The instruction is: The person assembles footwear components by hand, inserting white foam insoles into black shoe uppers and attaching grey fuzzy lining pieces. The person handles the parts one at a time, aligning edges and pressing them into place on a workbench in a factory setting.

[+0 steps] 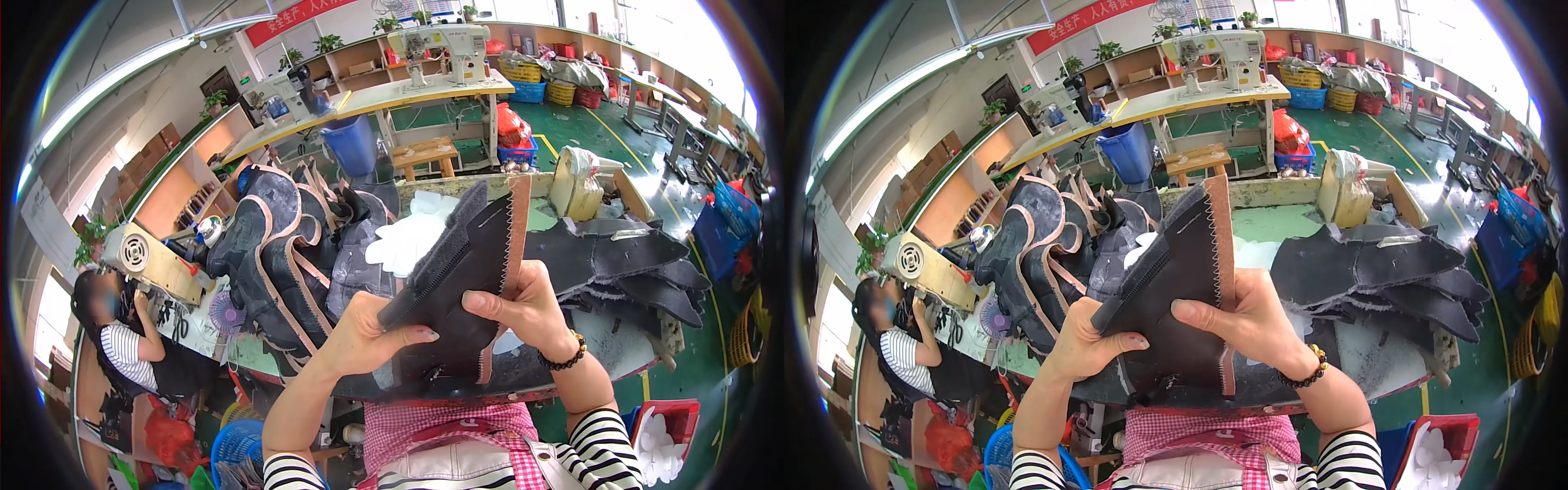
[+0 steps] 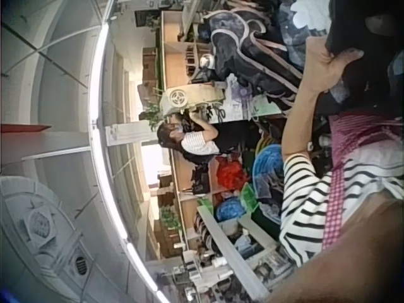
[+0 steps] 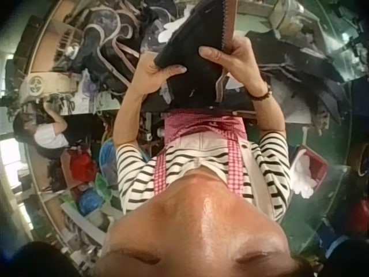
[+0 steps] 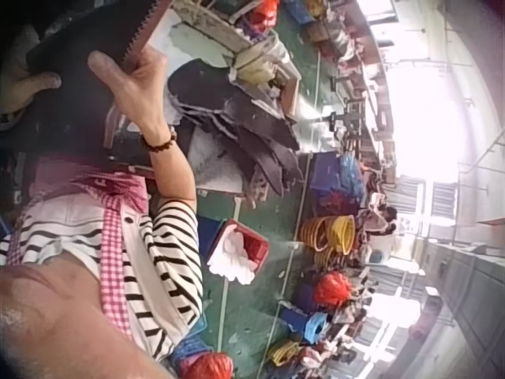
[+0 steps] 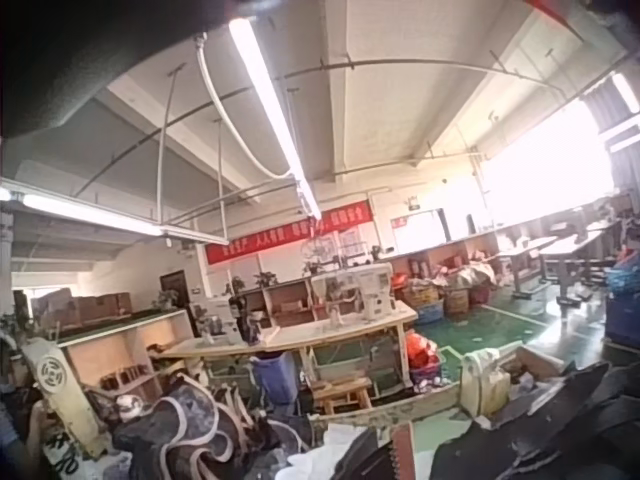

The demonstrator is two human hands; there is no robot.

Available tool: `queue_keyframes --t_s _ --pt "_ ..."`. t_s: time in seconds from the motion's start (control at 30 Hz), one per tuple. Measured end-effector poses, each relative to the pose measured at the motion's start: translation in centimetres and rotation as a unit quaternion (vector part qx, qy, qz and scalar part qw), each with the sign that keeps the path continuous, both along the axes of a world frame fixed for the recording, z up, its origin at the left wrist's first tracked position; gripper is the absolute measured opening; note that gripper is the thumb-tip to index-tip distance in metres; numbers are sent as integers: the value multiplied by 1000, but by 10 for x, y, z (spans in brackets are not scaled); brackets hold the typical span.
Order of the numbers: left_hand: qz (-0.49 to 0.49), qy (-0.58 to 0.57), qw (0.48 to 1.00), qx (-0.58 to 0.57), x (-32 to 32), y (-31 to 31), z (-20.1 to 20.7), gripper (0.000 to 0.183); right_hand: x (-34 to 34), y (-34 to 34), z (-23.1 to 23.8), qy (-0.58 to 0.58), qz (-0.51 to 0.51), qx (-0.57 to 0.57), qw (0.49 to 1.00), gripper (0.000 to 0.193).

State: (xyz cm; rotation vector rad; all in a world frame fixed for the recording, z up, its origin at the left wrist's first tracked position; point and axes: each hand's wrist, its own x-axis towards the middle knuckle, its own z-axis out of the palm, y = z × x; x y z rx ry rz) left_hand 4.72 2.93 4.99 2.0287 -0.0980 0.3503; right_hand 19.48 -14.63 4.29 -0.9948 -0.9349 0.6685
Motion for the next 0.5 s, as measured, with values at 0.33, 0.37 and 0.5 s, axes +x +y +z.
queue_keyframes --t_s 0.33,0.37,0.5 --pt "91 2 989 -120 -6 -30 12 19 -10 2 -12 -76 -124 94 985 91" --pt "104 -12 989 -105 -4 -28 8 18 -13 2 -10 -83 -131 94 983 86" --pt "106 -81 989 -55 -1 -23 -4 14 3 -2 3 -154 -50 35 986 48"
